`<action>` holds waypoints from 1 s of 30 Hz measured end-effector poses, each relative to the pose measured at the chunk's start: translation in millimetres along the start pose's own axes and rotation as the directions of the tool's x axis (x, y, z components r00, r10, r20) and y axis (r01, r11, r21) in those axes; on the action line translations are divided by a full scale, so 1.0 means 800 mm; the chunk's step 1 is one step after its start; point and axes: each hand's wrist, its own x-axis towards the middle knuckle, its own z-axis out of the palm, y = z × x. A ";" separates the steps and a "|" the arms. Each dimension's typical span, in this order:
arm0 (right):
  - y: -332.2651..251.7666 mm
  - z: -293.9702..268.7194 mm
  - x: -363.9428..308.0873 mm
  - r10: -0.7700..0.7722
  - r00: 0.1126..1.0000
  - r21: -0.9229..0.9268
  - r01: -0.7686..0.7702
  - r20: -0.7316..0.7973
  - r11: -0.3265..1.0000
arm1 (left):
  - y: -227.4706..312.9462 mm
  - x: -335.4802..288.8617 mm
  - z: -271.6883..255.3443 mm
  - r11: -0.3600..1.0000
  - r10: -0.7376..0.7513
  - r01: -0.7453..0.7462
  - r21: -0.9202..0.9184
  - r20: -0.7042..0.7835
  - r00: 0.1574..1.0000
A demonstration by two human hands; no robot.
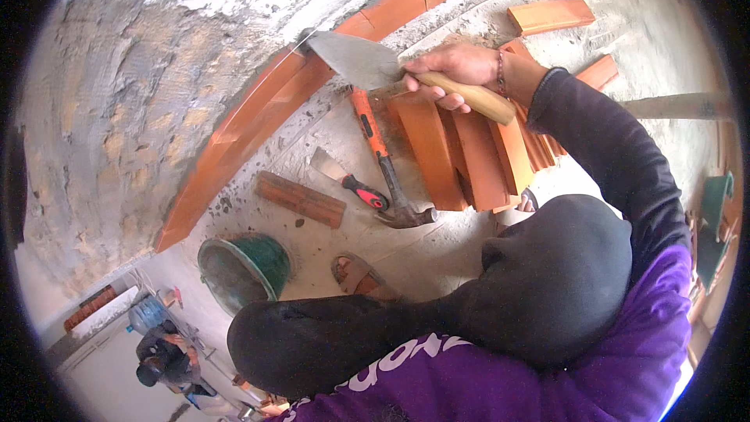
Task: The person applies mortar to a curved wall section using a trowel and places terracotta tiles in a curved pattern. They use a hammer to tap the tiles into place and adjust their alignment.
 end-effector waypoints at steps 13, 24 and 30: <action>-0.014 0.120 -0.030 0.167 0.984 -0.324 -0.180 -0.068 0.929 | -0.051 -0.009 -0.044 0.979 -0.115 0.106 -0.174 -0.040 0.993; -0.025 0.348 0.151 -0.026 0.896 -0.865 0.419 0.443 -0.276 | -0.033 -0.001 0.023 0.785 0.126 0.159 -0.598 0.406 0.905; -0.031 0.359 0.174 0.090 0.965 -0.915 0.261 0.245 -0.309 | -0.039 -0.005 0.033 0.830 0.134 0.099 -0.550 0.368 0.920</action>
